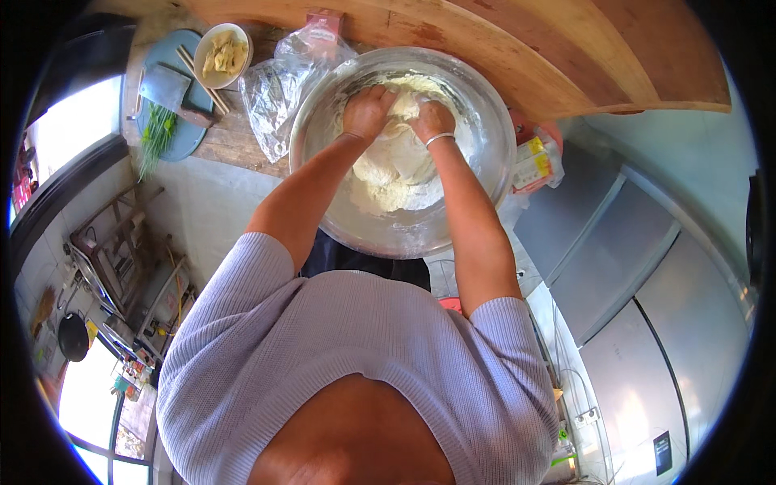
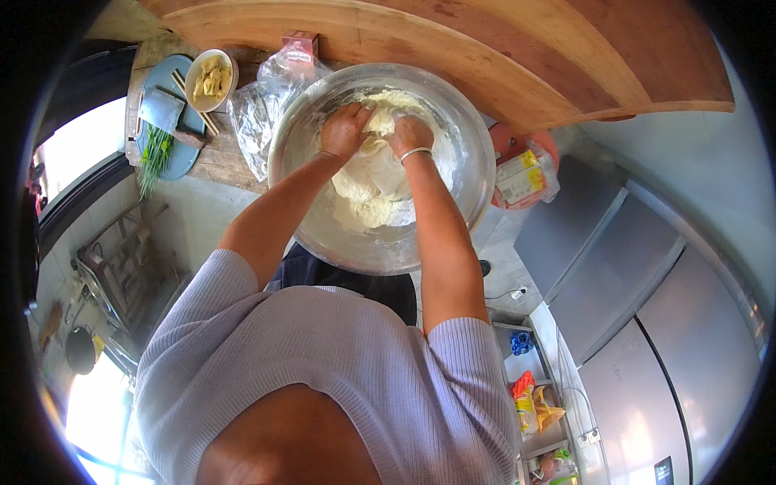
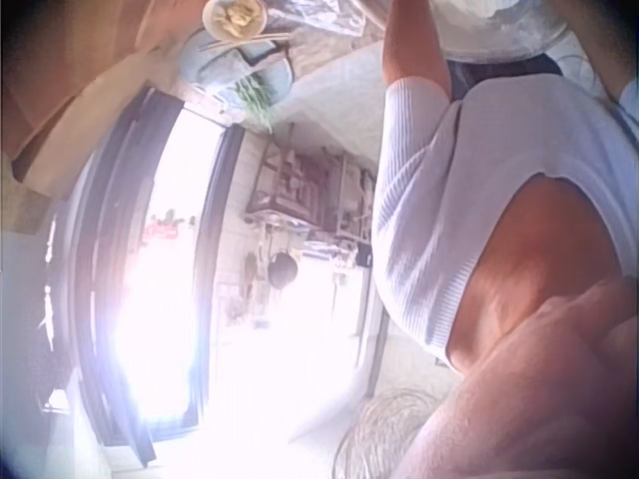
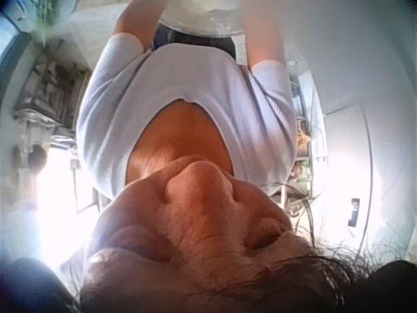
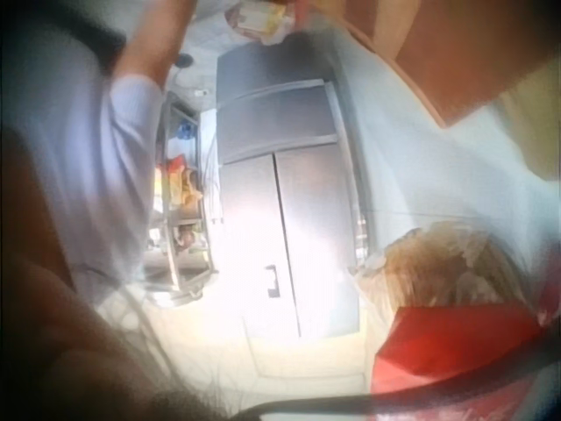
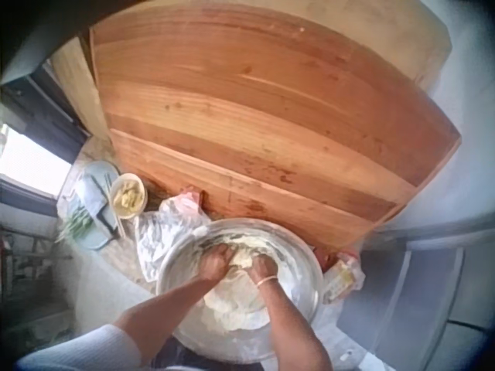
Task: The person kneads a large mass of dough by hand inside a metal bowl. They repeatedly press, fold, and turn the dough to incorporate loose flour and form a cohesive ball.
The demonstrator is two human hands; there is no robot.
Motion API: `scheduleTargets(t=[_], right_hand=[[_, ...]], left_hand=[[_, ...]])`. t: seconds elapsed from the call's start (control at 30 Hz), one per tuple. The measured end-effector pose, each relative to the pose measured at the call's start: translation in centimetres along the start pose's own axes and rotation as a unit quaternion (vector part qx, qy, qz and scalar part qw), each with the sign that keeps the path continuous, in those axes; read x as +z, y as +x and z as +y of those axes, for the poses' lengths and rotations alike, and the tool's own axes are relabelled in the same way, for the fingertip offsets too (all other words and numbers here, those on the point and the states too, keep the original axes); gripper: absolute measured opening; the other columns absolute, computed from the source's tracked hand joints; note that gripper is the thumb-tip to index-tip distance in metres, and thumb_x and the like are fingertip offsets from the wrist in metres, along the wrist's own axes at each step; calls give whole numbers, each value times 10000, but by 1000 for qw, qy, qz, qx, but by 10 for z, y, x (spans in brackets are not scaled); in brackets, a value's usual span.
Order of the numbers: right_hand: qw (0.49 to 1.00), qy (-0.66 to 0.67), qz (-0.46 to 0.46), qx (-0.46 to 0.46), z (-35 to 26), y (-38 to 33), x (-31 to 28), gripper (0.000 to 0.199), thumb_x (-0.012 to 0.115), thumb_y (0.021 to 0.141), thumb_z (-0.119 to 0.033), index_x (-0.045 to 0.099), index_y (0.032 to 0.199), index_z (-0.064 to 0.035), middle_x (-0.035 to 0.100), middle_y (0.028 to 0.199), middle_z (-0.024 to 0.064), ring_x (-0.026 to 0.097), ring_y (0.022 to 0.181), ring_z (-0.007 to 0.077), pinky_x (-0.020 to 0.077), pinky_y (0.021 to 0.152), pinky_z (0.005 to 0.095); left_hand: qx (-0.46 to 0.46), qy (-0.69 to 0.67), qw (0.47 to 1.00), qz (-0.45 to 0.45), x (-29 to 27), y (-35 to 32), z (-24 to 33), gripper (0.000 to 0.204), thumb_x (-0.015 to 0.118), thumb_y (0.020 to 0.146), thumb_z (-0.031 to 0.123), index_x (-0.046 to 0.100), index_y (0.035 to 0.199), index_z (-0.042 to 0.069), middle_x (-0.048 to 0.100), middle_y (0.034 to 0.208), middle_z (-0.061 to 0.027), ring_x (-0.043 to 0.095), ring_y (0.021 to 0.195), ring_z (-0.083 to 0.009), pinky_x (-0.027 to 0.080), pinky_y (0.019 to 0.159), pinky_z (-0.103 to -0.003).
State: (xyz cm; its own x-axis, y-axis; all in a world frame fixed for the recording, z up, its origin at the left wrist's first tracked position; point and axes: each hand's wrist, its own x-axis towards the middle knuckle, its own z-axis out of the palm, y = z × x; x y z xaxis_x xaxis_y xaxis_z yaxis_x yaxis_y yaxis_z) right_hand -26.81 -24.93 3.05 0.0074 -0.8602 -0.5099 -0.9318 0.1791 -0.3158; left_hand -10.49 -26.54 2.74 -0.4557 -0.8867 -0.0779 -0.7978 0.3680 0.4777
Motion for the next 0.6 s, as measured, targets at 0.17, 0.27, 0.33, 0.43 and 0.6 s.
scheduleTargets(t=[0.17,0.27,0.33,0.43,0.6], right_hand=[[991,-30,110,-63,-8,-33,4,471,718,662,-251,604,1093,-99,593,1099,141,561,1008,340,478,803,435],[979,-80,173,-72,-26,-108,19,574,738,632,-280,560,1146,-95,492,1224,132,455,1133,358,393,893,503],[988,3,133,-75,-42,-156,19,630,751,621,-317,545,1178,-108,500,1195,118,451,1139,347,342,919,530],[992,18,119,-29,-49,-185,41,676,750,637,-348,513,1233,-135,475,1230,114,418,1181,349,341,924,517],[990,-1,118,74,-60,-128,32,703,709,706,-350,416,1340,-270,402,1360,96,342,1274,354,326,956,545]], left_hand=[[11,-117,986,-118,-10,-11,-14,693,746,649,189,465,1281,141,538,1117,-136,515,1059,-334,433,896,-406],[43,-168,953,-249,-63,-26,-8,883,785,625,255,344,1384,160,452,1269,-200,435,1186,-349,354,1010,-403],[-6,-127,955,-267,-92,-40,9,910,803,596,284,354,1379,167,431,1293,-186,412,1214,-338,334,1026,-417],[66,125,972,-188,-72,-65,25,801,812,565,307,469,1283,213,448,1252,-113,442,1171,-297,396,949,-442],[-20,86,964,-250,-41,-68,27,792,817,561,283,475,1275,261,444,1256,-94,410,1201,-304,350,984,-456]])
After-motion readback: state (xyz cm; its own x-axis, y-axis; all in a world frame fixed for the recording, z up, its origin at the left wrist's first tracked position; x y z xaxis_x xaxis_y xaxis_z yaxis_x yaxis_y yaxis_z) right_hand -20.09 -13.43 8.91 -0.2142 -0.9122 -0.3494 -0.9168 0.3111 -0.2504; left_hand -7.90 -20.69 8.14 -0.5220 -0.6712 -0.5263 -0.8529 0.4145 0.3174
